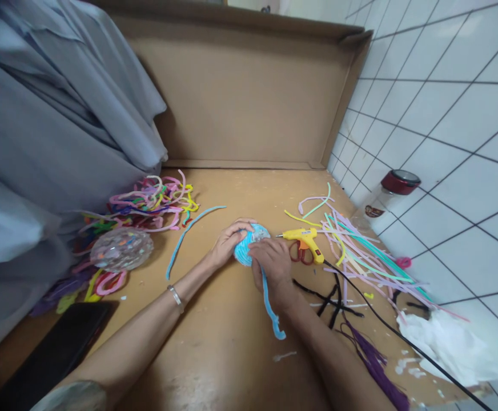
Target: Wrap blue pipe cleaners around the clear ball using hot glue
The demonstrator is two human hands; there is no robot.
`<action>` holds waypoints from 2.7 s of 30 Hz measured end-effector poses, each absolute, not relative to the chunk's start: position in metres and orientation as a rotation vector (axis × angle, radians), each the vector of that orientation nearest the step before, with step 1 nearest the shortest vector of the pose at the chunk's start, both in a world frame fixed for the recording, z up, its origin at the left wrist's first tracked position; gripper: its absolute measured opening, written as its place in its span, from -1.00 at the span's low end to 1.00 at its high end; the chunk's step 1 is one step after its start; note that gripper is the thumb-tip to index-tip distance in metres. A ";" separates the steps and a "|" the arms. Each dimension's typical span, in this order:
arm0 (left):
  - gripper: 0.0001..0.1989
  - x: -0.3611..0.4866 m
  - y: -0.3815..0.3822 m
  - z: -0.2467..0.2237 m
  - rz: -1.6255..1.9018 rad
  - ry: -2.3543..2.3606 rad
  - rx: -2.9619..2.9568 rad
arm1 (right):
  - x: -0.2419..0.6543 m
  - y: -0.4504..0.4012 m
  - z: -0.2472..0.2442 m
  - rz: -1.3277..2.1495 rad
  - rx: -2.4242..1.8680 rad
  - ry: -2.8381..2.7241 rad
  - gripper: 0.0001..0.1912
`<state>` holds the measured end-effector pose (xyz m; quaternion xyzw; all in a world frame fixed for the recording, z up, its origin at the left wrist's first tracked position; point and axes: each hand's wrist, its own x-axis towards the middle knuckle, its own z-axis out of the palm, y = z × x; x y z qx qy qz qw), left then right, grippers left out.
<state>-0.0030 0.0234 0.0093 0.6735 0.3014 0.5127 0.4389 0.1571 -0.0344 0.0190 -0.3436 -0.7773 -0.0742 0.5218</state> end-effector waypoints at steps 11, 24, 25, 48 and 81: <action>-0.76 0.003 0.023 0.013 1.313 0.811 1.469 | 0.156 -0.035 0.018 -0.024 -0.711 -1.853 -0.78; -0.83 0.012 0.019 0.020 1.356 0.923 1.105 | 0.154 -0.038 0.011 -0.082 -0.744 -1.894 -0.74; -0.84 0.011 0.019 0.021 1.350 0.924 1.099 | 0.154 -0.038 0.011 -0.085 -0.740 -1.894 -0.74; -0.79 0.009 0.022 0.019 1.347 0.858 1.064 | 0.153 -0.037 0.014 -0.035 -0.703 -1.905 -0.71; -0.73 0.002 0.021 0.018 1.277 0.781 1.152 | 0.159 -0.031 0.020 0.319 -0.967 -1.647 -0.93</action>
